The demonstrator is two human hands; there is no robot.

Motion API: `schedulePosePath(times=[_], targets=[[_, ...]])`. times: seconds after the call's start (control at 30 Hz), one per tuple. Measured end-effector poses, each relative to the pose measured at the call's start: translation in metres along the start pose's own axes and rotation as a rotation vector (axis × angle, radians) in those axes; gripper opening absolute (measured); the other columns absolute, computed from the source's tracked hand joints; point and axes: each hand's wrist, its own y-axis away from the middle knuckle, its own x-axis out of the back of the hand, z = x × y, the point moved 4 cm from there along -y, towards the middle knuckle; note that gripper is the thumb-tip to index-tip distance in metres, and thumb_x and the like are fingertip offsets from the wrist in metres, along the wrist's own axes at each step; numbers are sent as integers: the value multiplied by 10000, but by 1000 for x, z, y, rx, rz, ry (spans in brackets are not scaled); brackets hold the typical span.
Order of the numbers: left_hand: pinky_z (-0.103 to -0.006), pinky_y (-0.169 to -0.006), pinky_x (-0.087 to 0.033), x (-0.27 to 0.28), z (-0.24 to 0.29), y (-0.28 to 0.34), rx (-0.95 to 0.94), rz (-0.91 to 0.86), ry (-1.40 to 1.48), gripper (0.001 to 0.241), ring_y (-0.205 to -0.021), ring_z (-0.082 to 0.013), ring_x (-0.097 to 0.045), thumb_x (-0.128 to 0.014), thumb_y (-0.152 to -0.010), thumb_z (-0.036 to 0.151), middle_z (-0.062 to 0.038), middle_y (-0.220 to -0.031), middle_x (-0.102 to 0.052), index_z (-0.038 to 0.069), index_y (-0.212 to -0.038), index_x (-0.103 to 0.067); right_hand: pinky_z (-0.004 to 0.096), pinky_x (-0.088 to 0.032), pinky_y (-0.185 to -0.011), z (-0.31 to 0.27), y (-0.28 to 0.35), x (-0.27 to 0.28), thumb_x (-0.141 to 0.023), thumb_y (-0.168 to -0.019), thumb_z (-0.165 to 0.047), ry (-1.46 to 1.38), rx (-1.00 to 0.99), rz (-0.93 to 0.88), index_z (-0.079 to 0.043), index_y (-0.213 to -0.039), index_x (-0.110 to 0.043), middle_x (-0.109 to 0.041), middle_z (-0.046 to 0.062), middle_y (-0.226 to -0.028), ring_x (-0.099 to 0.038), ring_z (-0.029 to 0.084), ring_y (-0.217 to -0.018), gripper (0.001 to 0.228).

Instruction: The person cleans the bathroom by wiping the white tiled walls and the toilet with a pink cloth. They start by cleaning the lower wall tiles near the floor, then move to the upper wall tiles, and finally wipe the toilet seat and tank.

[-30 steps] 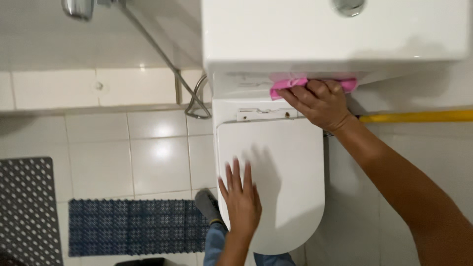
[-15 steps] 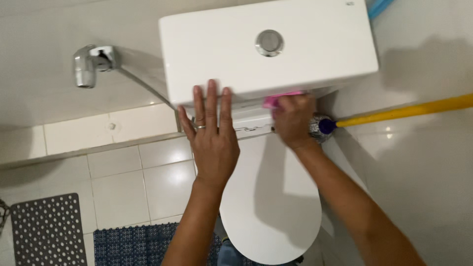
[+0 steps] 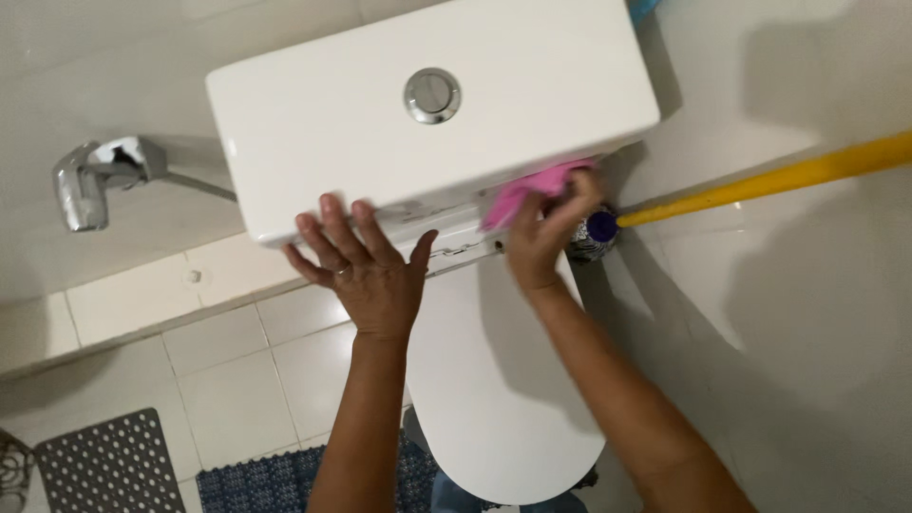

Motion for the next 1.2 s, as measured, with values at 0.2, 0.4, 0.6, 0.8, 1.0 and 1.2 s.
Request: schedulePosePath(times=[0.2, 0.4, 0.6, 0.8, 1.0, 1.2], targets=[[-811, -1058, -185, -21, -13, 14, -61, 65, -85, 1114, -1441, -633, -171, -829, -897, 671, -323, -1613, -256, 23, -1591, -247, 367, -384, -912, 36, 5, 0, -520, -998, -35, -17, -63, 1, -65, -1271, -384, -366, 114, -1092, -438, 268, -931, 306], [-797, -1121, -124, -29, -18, 13, -49, 69, -211, 1328, -1492, -591, -58, -1043, -761, 554, -307, -1652, -99, 50, -1608, -153, 449, -387, -984, 92, 10, -2, -429, -1028, -31, -41, -482, 275, -19, -1263, -440, -480, 192, -1139, -530, 309, -995, 235], [-775, -1148, -31, -33, -28, 21, -35, 4, -216, 1383, -1504, -582, -19, -1062, -808, 540, -305, -1668, -66, 80, -1637, -54, 411, -343, -1096, 42, 8, -19, -494, -1067, -65, -129, -430, 311, -89, -1309, -375, -487, 133, -1233, -505, 208, -1139, 271], [-784, -1120, -50, -32, -26, 24, -13, -2, -199, 1268, -1470, -610, -63, -981, -897, 583, -346, -1630, -108, 63, -1608, -70, 466, -392, -1054, 129, 68, -44, -456, -1048, -67, -191, -969, 416, 74, -1321, -414, -527, 263, -1304, -500, 271, -1203, 310], [-805, -1096, -72, -30, -24, 20, -15, -12, -232, 1386, -1443, -639, -58, -1031, -827, 587, -381, -1611, -75, 29, -1603, -27, 463, -443, -904, 94, 46, -26, -552, -951, 1, -390, -1236, 415, -37, -1231, -556, -588, 150, -1119, -571, 250, -1015, 283], [-818, -1091, -47, -31, -23, 20, -25, 6, -209, 1453, -1435, -635, -45, -1066, -762, 571, -372, -1618, -43, 42, -1614, -15, 350, -409, -1019, 66, 13, 9, -545, -1063, -72, -223, -640, 258, -123, -1189, -458, -542, 43, -1139, -539, 144, -1085, 161]])
